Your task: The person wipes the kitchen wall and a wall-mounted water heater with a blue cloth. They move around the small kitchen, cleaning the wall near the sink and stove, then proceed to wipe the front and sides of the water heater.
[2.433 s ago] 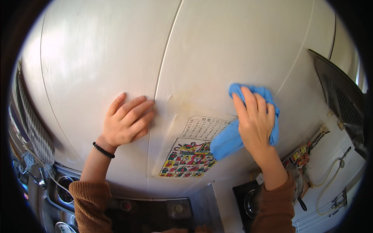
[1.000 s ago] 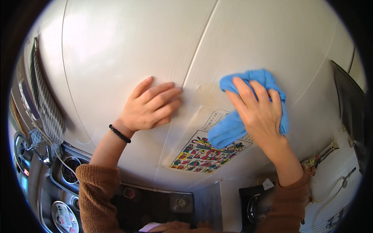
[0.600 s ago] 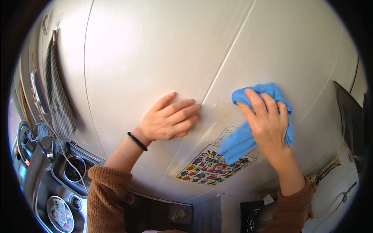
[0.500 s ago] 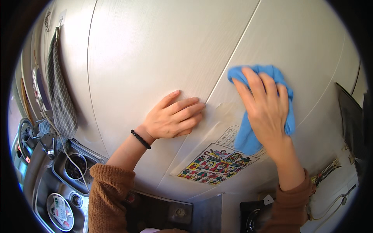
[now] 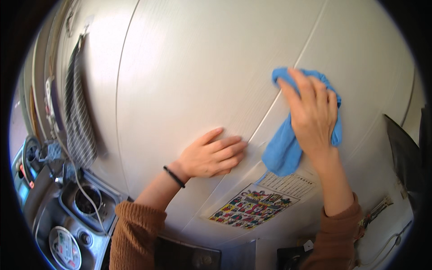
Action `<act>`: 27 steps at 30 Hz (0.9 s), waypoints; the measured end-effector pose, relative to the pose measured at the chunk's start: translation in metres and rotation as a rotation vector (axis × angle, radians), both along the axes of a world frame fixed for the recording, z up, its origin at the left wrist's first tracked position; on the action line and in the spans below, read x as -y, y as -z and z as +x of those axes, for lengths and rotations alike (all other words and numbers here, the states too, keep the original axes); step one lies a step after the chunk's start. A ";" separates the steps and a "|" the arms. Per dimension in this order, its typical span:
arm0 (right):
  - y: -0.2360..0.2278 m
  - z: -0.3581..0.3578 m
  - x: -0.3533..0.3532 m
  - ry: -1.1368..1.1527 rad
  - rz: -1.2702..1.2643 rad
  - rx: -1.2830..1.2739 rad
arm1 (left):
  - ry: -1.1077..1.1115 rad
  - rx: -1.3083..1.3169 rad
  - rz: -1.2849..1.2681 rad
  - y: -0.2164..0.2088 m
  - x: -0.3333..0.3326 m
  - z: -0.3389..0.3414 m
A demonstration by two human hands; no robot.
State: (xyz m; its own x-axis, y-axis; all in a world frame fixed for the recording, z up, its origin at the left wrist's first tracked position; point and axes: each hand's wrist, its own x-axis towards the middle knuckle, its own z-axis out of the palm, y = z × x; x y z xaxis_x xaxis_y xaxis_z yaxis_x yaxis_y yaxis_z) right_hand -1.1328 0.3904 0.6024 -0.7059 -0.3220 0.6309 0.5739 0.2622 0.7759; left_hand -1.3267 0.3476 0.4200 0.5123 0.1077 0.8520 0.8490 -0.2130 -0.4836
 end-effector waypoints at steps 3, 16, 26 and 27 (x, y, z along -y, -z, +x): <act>-0.071 0.006 -0.019 -0.106 0.157 -0.310 | 0.037 0.001 0.019 -0.004 -0.002 0.004; -0.028 -0.097 -0.010 -0.603 -0.097 -0.127 | 0.244 0.480 0.267 0.025 -0.009 0.004; 0.005 -0.063 0.018 -0.957 -0.896 0.186 | 0.697 0.913 0.135 -0.030 0.019 0.082; 0.000 -0.060 0.016 -1.030 -1.003 0.189 | 0.728 0.980 0.054 -0.037 0.022 0.088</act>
State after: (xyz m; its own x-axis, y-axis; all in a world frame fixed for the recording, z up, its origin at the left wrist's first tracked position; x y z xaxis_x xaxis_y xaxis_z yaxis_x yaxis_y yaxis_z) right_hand -1.1928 0.3739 0.6027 -0.5342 -0.2157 0.8174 -0.2893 0.9552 0.0629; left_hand -1.2384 0.3254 0.4575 -0.4230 0.0158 0.9060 0.5500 -0.7901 0.2706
